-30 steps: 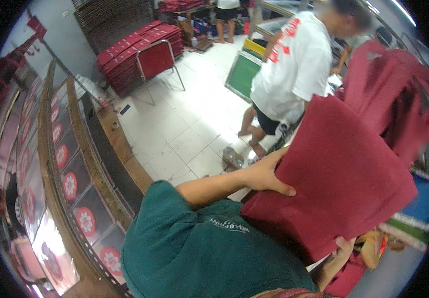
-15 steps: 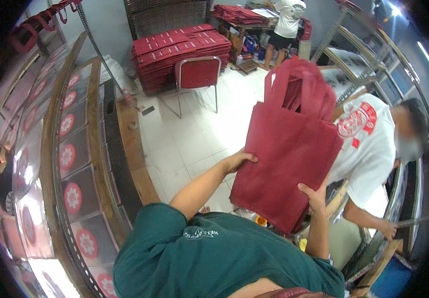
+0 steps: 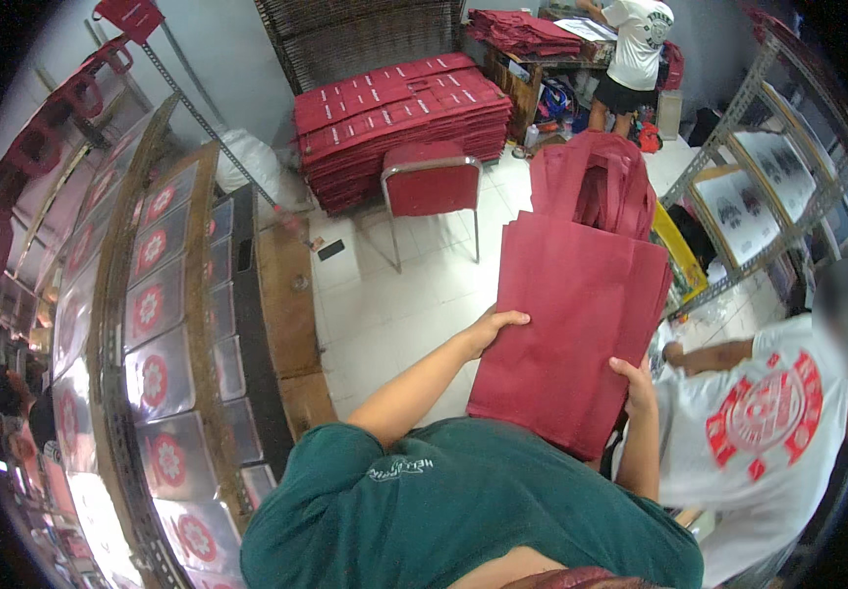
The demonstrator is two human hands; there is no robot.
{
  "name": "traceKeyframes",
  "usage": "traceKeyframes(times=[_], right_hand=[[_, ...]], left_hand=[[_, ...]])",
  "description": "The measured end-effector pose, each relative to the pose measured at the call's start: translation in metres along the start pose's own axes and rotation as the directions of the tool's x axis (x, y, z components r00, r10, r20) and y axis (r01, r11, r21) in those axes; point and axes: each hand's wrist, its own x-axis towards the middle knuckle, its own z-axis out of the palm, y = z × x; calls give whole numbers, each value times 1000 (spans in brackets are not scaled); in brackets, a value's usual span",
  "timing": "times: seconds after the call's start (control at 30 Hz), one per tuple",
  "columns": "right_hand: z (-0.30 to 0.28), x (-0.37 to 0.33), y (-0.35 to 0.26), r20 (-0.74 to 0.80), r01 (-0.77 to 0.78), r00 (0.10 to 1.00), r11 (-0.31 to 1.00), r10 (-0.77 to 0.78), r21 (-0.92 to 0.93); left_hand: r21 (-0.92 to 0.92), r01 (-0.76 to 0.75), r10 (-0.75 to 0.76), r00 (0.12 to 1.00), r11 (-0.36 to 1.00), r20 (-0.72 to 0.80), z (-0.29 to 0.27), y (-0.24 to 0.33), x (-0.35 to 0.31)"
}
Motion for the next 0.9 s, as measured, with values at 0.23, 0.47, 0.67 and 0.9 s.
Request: traceKeyframes(times=[0.23,0.47,0.67,0.9], right_hand=[[-15,171,-99,11,63,998,998,-63,18],[-45,329,-123,-128,48,991,999,-46,11],[-53,443,-193,-128,210,970,978,-208,3],[-58,561,-236,-324,229,916,971,-238,-65]], left_hand=[[87,-187,193,980,978,-55,9,125,148],[-1,-183,182,980,983,-76,-8,179,321],[93,-251,252,968,964,-6,-26,267,475],[219,-165,140,982,962,125,-29,369,616]])
